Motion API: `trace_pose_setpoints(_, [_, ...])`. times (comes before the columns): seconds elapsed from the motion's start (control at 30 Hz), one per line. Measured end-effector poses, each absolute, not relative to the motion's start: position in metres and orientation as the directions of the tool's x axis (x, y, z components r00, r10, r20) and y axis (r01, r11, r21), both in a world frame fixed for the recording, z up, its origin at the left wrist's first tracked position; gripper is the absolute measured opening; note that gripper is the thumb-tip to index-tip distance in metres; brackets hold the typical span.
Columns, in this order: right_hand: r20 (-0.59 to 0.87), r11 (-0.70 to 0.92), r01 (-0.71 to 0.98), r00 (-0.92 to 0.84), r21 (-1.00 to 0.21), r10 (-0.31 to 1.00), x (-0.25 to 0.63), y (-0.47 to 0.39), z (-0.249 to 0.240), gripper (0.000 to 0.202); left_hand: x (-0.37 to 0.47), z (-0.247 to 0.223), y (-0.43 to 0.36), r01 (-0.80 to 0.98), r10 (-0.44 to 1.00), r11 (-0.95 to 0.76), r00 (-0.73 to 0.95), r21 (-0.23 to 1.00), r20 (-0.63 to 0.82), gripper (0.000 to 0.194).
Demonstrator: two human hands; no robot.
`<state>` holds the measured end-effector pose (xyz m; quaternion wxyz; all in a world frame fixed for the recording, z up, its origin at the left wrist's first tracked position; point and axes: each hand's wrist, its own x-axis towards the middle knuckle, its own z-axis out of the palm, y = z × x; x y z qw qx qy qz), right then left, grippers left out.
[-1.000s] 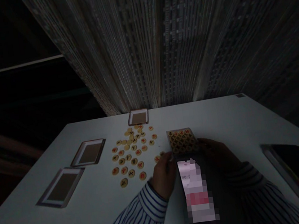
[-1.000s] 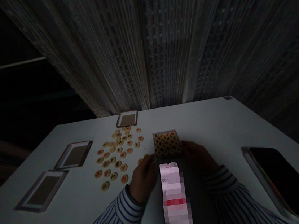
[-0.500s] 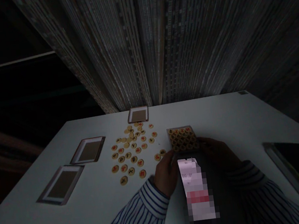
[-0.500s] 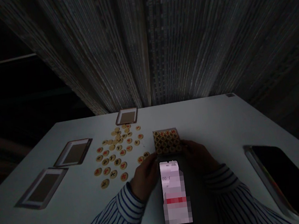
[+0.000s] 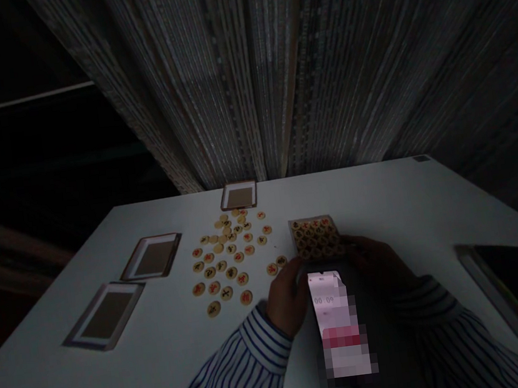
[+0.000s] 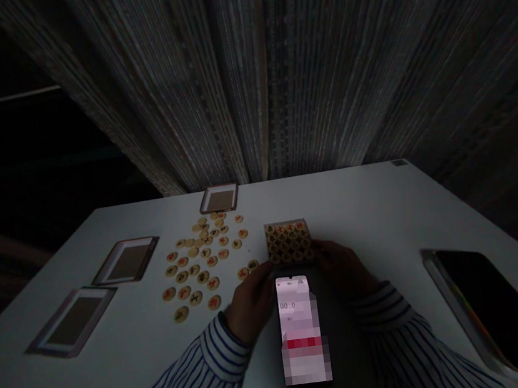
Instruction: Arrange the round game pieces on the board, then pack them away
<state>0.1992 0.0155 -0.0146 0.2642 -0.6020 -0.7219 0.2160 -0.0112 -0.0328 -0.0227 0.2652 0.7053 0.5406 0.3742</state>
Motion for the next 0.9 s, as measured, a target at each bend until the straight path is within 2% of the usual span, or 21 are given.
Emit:
trace_pose_setpoints(0.23, [0.151,0.196,0.724,-0.128,-0.661,0.980,0.198,0.014,-0.011,0.036,-0.012,-0.026,-0.034,0.591,0.955,-0.290,0.132,0.753,0.264,0.034])
trace_pose_setpoints(0.43, [0.242,0.214,0.690,-0.059,-0.691,0.969,0.197,0.014,-0.011,0.031,-0.013,-0.020,-0.036,0.625,0.954,-0.270,0.069,0.732,0.292,0.023])
trace_pose_setpoints(0.67, [0.381,0.302,0.711,-0.051,-0.636,0.923,0.201,0.015,-0.017,0.028,-0.013,-0.016,-0.038,0.625,0.940,-0.295,0.056,0.723,0.336,0.012])
trace_pose_setpoints(0.9, [0.480,0.400,0.725,-0.109,-0.560,0.870,0.201,0.015,-0.016,0.026,-0.017,-0.014,-0.040,0.610,0.934,-0.300,0.031,0.733,0.357,0.010])
